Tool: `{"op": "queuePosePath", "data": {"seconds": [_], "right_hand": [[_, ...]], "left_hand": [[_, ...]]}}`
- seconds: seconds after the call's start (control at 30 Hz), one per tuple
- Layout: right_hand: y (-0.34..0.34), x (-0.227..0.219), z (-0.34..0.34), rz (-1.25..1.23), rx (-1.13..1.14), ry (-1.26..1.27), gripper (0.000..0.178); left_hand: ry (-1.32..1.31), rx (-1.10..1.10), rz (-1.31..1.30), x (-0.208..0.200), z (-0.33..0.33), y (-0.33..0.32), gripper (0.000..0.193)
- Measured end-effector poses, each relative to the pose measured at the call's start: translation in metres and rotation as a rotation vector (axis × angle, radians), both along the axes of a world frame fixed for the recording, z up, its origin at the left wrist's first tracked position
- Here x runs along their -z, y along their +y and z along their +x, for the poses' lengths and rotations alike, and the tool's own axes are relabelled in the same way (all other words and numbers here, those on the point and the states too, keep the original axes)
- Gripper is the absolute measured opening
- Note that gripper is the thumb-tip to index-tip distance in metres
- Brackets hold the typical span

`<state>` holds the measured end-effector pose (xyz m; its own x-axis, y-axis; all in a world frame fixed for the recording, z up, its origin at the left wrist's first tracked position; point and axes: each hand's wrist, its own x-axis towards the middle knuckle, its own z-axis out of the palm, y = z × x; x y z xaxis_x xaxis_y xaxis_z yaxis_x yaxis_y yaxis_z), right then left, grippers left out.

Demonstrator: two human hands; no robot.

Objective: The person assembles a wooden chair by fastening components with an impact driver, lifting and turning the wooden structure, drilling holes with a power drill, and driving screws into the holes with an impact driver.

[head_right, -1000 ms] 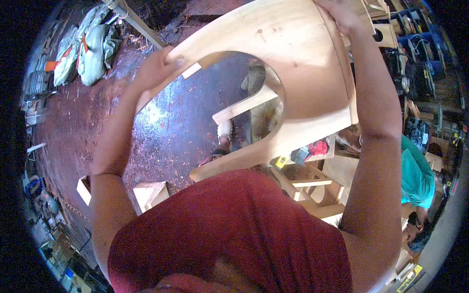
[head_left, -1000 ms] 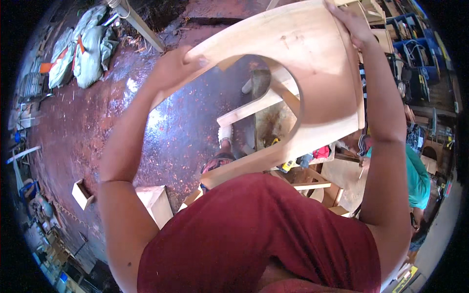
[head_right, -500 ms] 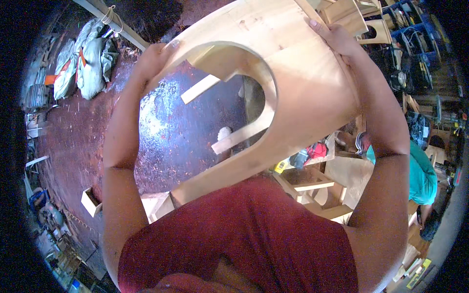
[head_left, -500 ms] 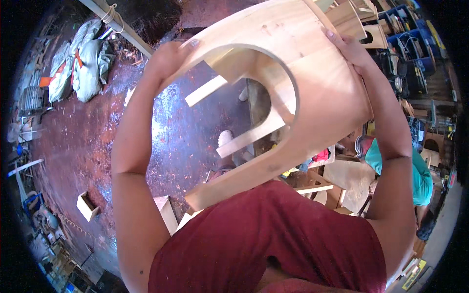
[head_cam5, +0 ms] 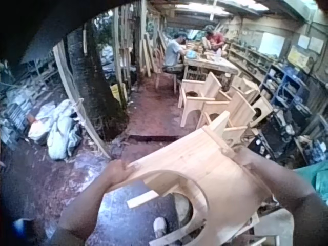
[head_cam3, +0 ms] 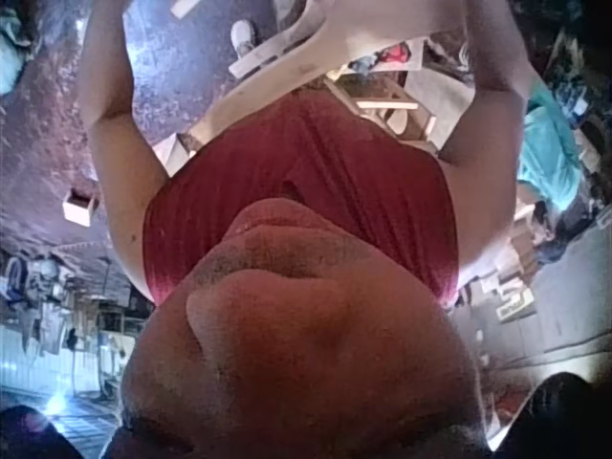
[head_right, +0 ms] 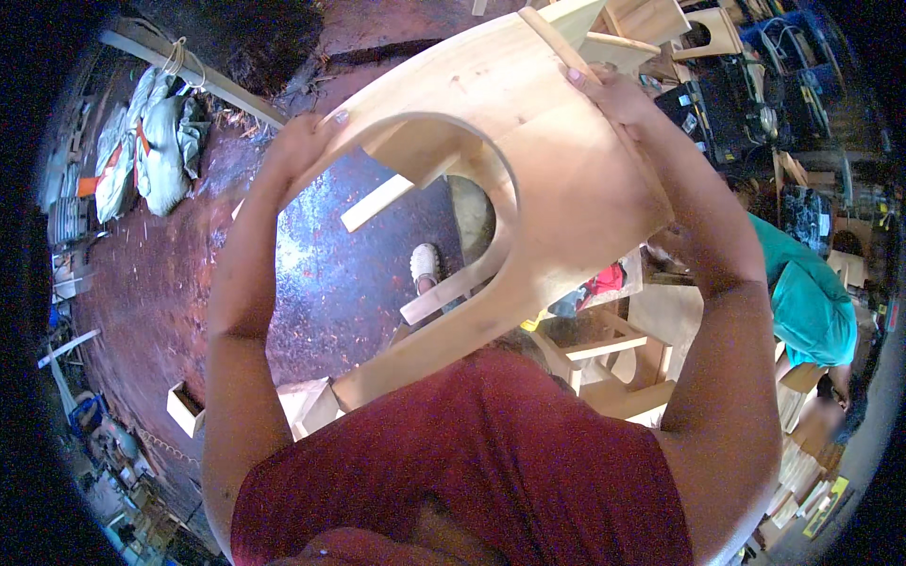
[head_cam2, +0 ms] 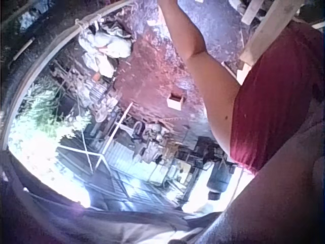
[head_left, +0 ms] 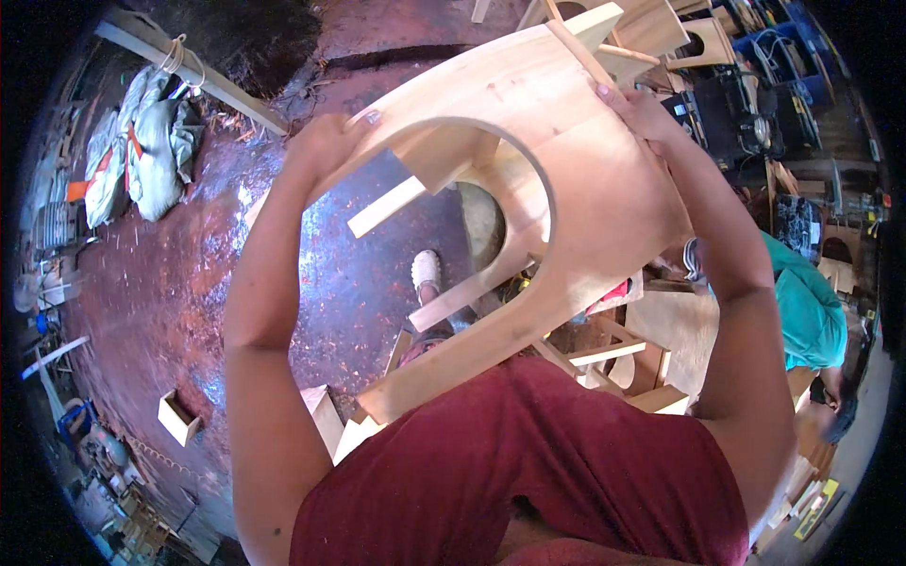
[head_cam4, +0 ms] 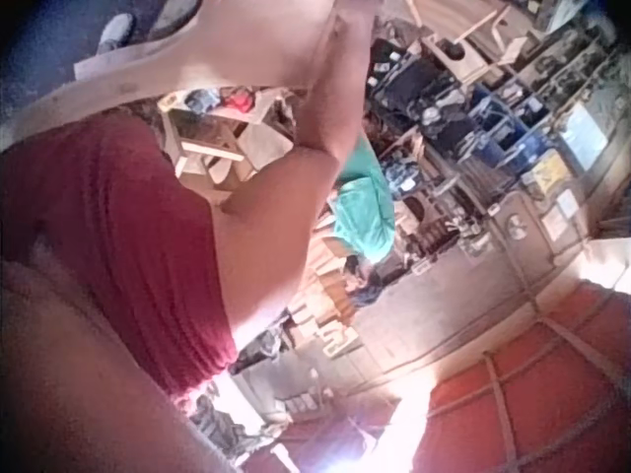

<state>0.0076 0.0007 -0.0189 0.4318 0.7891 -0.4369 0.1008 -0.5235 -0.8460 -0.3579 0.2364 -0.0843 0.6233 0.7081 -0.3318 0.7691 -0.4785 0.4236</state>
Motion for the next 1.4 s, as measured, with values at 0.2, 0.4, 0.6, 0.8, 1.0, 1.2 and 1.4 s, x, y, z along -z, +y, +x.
{"op": "queuePosePath", "data": {"seconds": [0.2,0.4,0.6,0.8,1.0,1.2,1.4], "right_hand": [[-0.018,0.029,0.014,0.042,0.049,0.001,0.049],[-0.028,0.051,0.037,-0.046,0.073,0.002,0.058],[-0.024,0.069,0.057,-0.012,0.011,0.000,0.070],[-0.024,0.076,0.074,-0.111,-0.056,-0.155,0.071],[0.006,0.036,0.027,-0.033,-0.066,-0.095,0.065],[0.037,0.000,-0.016,-0.004,-0.053,-0.143,0.053],[0.049,-0.022,-0.081,0.145,0.079,-0.233,0.058]], "left_hand": [[0.012,0.054,0.125,0.007,0.012,-0.010,0.075],[0.004,0.044,0.089,-0.002,0.020,-0.018,0.072],[-0.745,-0.001,0.691,-0.009,0.013,-0.051,0.032],[-0.969,-0.745,-0.797,0.076,-0.046,-0.140,0.047],[-1.797,-1.071,-1.213,0.064,0.010,-0.083,0.052],[-1.801,-0.960,-1.003,0.023,-0.008,-0.024,0.039],[-1.711,-0.939,-0.819,-0.085,-0.035,0.063,0.037]]}}
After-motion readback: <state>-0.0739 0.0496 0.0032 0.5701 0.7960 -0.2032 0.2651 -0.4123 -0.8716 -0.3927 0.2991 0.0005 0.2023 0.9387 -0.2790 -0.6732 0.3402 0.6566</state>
